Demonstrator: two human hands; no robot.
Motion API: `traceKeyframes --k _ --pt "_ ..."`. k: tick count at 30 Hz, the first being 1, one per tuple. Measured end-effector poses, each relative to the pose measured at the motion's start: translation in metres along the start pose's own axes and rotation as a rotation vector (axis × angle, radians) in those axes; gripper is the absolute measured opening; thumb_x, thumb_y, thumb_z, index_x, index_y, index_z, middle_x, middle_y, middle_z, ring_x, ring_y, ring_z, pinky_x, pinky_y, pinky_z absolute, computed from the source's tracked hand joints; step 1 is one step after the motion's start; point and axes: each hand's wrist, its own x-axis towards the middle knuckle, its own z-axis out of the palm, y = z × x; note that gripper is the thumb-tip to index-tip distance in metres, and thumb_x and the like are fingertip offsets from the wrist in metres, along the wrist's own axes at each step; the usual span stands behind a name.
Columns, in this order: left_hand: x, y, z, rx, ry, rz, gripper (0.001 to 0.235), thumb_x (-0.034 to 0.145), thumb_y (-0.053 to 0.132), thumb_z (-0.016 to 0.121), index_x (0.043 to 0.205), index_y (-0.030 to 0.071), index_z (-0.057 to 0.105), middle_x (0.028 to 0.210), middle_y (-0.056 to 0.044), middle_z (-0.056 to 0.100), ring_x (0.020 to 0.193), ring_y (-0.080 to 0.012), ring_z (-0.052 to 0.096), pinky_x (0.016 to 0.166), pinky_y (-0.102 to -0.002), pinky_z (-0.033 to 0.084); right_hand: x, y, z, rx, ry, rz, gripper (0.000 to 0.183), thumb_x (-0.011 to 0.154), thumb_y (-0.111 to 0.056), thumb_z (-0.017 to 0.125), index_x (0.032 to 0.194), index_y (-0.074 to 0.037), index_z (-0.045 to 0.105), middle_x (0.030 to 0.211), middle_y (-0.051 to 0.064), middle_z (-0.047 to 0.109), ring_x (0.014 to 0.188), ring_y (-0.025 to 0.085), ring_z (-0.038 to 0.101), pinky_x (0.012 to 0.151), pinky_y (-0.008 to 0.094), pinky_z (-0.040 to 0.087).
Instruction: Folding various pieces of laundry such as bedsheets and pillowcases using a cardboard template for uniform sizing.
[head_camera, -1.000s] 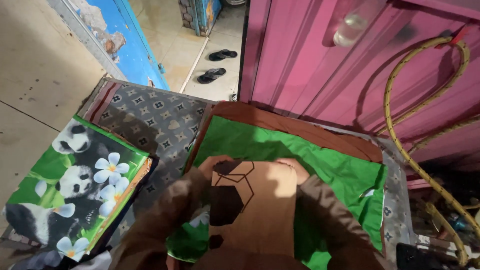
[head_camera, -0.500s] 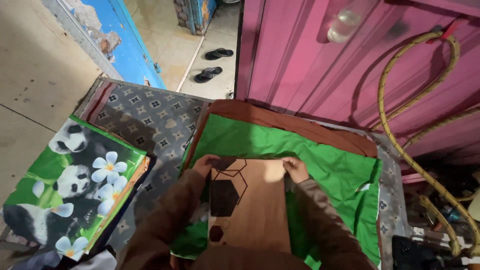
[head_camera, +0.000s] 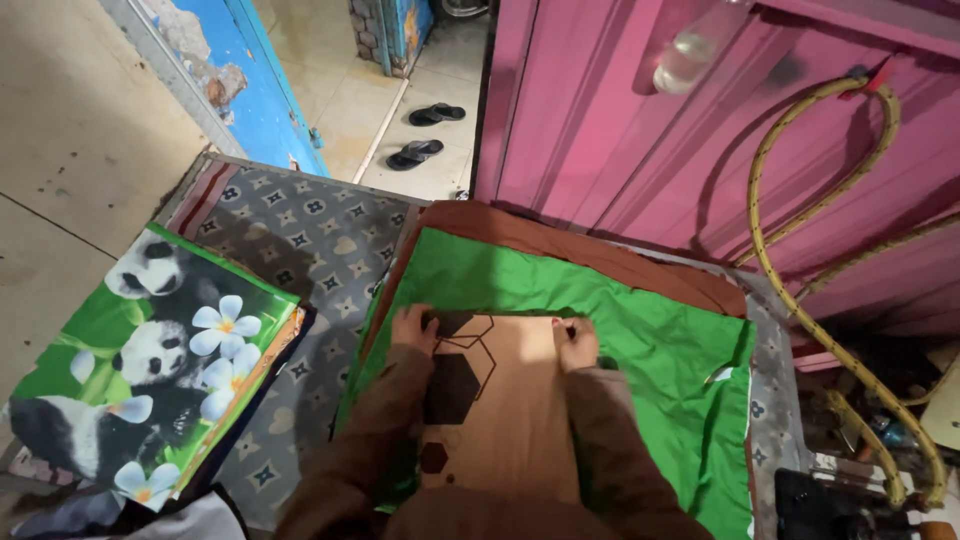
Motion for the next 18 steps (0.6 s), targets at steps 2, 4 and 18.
traceKeyframes --k 2,4,18 --pt "-0.003 0.001 -0.001 0.161 0.043 0.177 0.038 0.081 0.019 0.084 0.114 0.012 0.067 0.106 -0.023 0.065 0.093 -0.0409 0.067 0.077 -0.046 0.056 -0.009 -0.011 0.0 -0.192 0.267 -0.354 0.023 0.091 -0.024 0.078 0.096 -0.005 0.066 0.097 0.012 0.062 0.085 0.017 0.057 0.077 0.033 0.051" --pt "0.004 -0.006 0.004 0.126 0.002 0.112 0.039 0.081 0.022 0.085 0.114 0.012 0.066 0.1 -0.021 0.065 0.088 -0.04 0.068 0.074 -0.047 0.056 0.001 0.014 0.009 -0.044 0.149 -0.215 0.029 0.092 -0.022 0.079 0.106 -0.006 0.06 0.097 0.009 0.064 0.087 0.017 0.06 0.078 0.033 0.052" --pt "-0.061 0.29 -0.255 -0.185 0.001 0.897 0.058 0.083 -0.004 0.077 0.137 0.001 0.057 0.115 -0.016 0.068 0.105 -0.0306 0.069 0.09 -0.038 0.055 -0.099 -0.279 -0.189 0.386 0.15 -0.649 0.058 0.095 0.007 0.07 0.147 -0.003 0.048 0.137 0.007 0.058 0.126 0.017 0.059 0.108 0.033 0.048"
